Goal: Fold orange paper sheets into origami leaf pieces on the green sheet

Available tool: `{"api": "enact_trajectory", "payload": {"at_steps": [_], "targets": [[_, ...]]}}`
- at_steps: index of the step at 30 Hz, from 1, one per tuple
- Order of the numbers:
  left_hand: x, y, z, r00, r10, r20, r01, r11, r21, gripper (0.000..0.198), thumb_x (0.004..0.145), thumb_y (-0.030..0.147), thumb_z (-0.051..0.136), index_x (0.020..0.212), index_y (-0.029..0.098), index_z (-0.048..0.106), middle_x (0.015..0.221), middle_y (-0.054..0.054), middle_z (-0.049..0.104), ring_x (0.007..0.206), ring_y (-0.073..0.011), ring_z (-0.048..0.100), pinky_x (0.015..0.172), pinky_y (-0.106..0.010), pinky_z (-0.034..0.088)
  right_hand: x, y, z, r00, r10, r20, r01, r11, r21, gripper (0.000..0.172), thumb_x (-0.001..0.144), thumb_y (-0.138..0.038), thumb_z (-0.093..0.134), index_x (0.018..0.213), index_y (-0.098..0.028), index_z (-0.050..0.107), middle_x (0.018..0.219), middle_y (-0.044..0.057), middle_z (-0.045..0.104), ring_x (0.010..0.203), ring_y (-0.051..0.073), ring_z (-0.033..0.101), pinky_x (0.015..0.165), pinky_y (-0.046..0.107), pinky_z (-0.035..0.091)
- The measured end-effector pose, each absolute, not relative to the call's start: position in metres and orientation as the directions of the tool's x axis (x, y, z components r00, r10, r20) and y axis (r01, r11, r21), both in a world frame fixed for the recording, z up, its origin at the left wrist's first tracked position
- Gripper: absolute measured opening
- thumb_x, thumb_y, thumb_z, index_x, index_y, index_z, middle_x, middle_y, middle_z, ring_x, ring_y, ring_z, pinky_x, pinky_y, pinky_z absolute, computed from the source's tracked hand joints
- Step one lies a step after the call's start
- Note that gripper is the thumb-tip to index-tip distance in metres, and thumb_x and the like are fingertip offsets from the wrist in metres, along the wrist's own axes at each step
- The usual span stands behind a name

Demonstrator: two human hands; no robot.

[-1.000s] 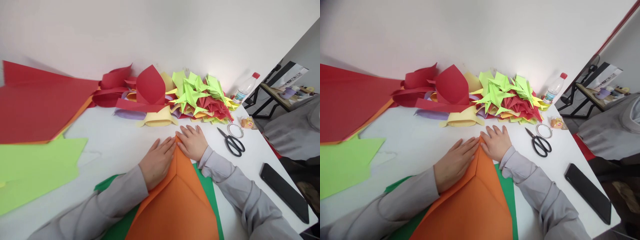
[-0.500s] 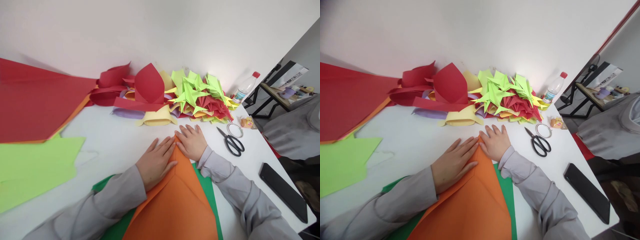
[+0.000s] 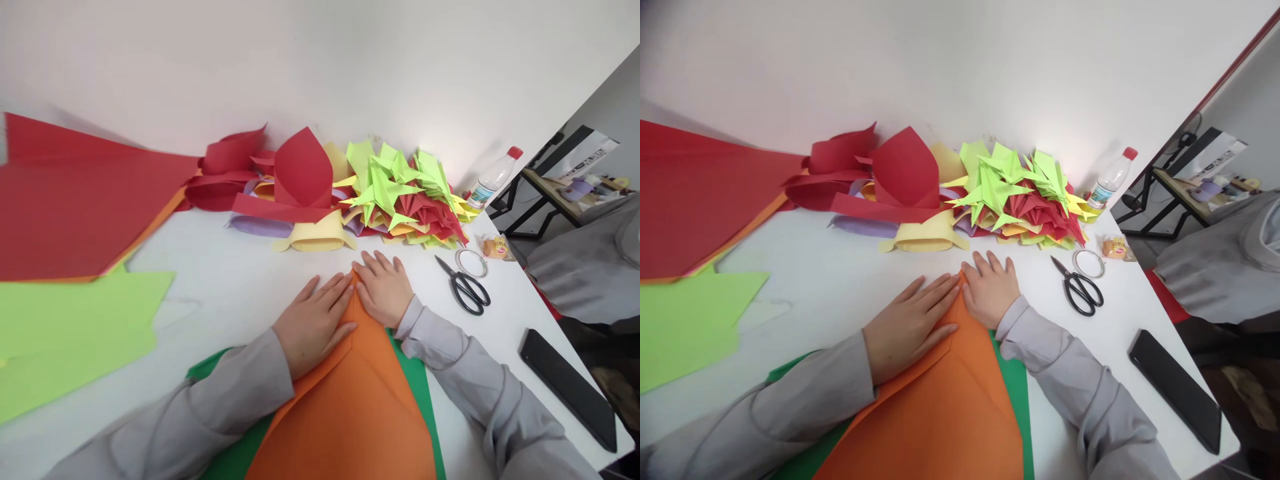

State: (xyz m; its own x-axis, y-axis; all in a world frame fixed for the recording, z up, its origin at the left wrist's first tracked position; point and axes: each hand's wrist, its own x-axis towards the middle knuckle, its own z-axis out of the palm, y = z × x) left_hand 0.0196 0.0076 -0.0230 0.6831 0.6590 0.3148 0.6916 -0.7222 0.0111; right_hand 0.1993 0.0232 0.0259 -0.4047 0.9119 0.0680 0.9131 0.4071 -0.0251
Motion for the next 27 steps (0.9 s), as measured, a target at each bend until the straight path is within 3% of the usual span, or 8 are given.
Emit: {"api": "enact_trajectory", "payload": {"at_steps": [11,27], "targets": [[0.020,0.007,-0.014,0.705,0.653,0.277,0.682,-0.731,-0.012,0.058,0.096,0.041,0.025,0.133,0.002,0.046,0.140,-0.020,0.047,0.131,-0.0321,0.041,0.105,-0.052,0.030,0.194,0.020,0.018,-0.460,0.872,0.167,0.886,0.464,0.019,0.042,0.095,-0.027,0.033,0.134,-0.015,0.045,0.147,0.011,0.038,0.135,0.030,0.030,0.108,0.061,0.018],[0.025,0.003,-0.010,0.692,0.657,0.298,0.704,-0.706,-0.076,0.054,0.094,0.037,0.030,0.129,0.001,0.051,0.135,-0.021,0.052,0.126,-0.0335,0.047,0.105,-0.051,0.032,0.195,0.022,0.024,-0.529,0.826,0.193,0.847,0.528,0.065,0.034,0.094,-0.021,0.038,0.123,-0.015,0.054,0.138,0.013,0.050,0.133,0.031,0.034,0.106,0.064,0.019]]}}
